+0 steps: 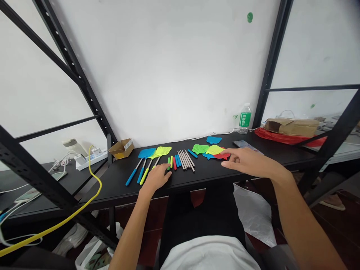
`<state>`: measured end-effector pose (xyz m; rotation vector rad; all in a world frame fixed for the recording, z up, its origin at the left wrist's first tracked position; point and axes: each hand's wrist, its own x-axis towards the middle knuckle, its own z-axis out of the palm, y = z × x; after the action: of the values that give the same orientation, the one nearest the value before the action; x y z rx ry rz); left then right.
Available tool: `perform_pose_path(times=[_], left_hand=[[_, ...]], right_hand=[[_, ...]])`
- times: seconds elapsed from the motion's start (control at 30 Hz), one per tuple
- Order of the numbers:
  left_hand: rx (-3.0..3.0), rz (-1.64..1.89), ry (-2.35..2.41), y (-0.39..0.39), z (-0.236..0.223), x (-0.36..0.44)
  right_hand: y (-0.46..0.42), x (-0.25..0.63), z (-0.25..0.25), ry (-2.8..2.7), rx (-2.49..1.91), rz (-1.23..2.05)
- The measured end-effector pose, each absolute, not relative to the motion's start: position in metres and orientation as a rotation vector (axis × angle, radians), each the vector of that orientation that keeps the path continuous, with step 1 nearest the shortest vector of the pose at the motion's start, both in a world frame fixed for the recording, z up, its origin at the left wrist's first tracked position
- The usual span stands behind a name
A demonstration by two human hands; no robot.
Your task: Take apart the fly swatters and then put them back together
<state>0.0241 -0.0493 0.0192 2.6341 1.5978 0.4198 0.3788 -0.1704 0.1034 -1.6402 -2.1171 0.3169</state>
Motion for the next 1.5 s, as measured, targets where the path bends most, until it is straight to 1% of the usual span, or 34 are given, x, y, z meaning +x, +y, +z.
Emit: perform_pose_path(times=[0.3,0.43,0.57,0.63,0.7,0.83,0.97,1.1,1.37,1.5], left_hand=[[2.583,0.421,1.689,-0.046,0.023,0.023],[2.59,0.466,1.736,-0.046,0.018,0.026],[2.571,0.542,1.812,-0.043,0.009,0.031],[2.57,0.597,1.815,-0.042,0.004,0.033],[2.573,0.644,1.803,-0.041,0.0,0.034],[2.574,0.691,1.793,-0.04,-0.004,0.031],[2.591,0.722,1.765,-0.04,-0.006,0.028],[2.562,0.746,1.783,-0.04,-0.006,0.027],[2.341,0.916,1.774,-0.034,-0.01,0.022],[2.259,1.118,1.674,-0.026,-0.014,0.017]], right_hand=[[-0.157,0.374,0.096,-2.186,-1.601,0.406],[-0.14,0.367,0.081,-2.184,-1.59,0.43],[-0.104,0.361,0.054,-2.209,-1.613,0.295],[-0.077,0.359,0.041,-2.186,-1.575,0.169],[-0.044,0.357,0.033,-2.092,-1.655,0.1],[0.015,0.351,0.027,-2.08,-1.812,0.238],[0.046,0.349,0.027,-2.107,-1.909,0.392],[0.053,0.35,0.027,-2.126,-1.926,0.445],[0.049,0.359,0.03,-1.927,-1.882,0.206],[0.025,0.367,0.026,-1.724,-1.689,0.125]])
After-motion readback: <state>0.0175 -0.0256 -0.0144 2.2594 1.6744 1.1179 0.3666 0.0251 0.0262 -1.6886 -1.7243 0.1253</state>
